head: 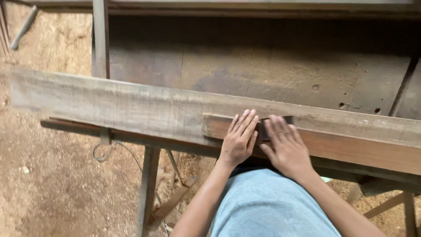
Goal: The person sands a thin strip of wood and a larger wooden structure using a small piece of sandpaper held in the right hand.
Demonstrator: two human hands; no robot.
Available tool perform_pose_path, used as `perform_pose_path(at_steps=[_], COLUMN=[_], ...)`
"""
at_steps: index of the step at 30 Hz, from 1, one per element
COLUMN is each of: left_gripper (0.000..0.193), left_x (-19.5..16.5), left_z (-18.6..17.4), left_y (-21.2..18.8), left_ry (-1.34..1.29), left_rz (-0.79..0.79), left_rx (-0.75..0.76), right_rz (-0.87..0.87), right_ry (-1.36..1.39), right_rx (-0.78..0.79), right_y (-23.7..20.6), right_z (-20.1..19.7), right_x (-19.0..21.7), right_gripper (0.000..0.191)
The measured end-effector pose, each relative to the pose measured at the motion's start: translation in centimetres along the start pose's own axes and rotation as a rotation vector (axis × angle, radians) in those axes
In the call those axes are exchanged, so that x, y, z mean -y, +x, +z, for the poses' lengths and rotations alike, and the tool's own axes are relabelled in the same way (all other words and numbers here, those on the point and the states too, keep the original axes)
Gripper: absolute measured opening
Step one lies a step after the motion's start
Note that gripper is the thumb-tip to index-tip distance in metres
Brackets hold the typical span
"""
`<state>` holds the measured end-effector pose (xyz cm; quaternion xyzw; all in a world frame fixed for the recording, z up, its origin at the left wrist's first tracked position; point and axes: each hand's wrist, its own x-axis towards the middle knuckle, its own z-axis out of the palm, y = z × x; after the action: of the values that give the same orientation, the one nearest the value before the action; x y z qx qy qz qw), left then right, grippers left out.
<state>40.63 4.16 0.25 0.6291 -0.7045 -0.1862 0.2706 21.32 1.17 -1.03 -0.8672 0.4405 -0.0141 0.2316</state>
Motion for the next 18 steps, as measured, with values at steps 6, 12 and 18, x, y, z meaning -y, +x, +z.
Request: perform_pose_path(at_steps=[6, 12, 18], left_gripper=[0.043, 0.044, 0.048], left_x=[3.4, 6.0, 7.8], left_z=[-2.7, -4.6, -6.5], left_y=[0.7, 0.3, -0.2], left_ry=[-0.043, -0.129, -0.189], left_rz=[0.084, 0.133, 0.161], left_rx=[0.053, 0.144, 0.239], right_rz=[0.017, 0.469, 0.251], right_ry=[0.032, 0.015, 0.053], right_rx=[-0.065, -0.198, -0.08], right_y=[1.1, 1.8, 3.1], right_z=[2.6, 3.3, 4.3], right_x=[4.4, 8.1, 11.0], right_gripper=[0.082, 0.071, 0.069])
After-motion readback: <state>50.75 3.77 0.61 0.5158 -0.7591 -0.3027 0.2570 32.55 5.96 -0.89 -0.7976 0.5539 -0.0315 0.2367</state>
